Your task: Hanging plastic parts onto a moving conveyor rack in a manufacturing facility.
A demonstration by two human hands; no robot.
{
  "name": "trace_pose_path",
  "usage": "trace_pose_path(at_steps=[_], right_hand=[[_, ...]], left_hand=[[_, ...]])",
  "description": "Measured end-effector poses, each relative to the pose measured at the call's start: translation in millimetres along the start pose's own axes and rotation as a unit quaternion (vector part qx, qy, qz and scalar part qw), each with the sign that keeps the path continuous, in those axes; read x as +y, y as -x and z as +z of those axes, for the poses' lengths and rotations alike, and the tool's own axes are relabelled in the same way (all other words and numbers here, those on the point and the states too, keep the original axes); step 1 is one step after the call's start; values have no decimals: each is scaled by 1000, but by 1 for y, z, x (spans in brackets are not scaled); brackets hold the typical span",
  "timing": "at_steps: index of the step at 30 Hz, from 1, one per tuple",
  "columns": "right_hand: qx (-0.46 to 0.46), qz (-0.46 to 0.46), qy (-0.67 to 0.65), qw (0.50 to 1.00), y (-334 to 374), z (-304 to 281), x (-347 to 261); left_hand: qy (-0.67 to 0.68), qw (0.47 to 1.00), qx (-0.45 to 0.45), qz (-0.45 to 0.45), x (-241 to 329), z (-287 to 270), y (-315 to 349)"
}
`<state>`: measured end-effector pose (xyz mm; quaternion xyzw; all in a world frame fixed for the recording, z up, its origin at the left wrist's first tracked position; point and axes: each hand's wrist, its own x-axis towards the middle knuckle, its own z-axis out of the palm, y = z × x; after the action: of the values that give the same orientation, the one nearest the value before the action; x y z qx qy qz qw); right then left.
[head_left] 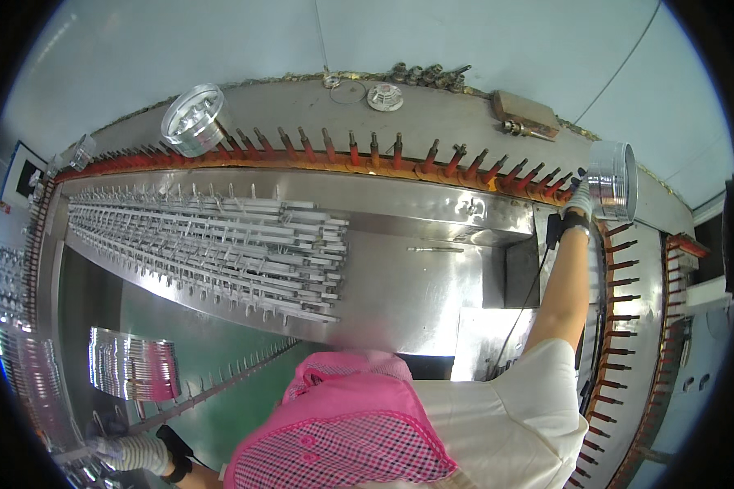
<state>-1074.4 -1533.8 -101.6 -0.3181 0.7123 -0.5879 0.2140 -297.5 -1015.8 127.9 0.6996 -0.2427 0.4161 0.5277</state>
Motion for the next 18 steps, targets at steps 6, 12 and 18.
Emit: trace_pose_path(at_steps=[6,12,18], right_hand=[[12,-69,294,953,20,68,-16],[-13,-202,798,568,44,98,-5],[36,-93,-333,938,81,140,-13]], left_hand=[[-50,998,27,-6,-12,-6,4],[21,997,57,-48,15,0,14],[45,984,97,-145,1,-8,16]])
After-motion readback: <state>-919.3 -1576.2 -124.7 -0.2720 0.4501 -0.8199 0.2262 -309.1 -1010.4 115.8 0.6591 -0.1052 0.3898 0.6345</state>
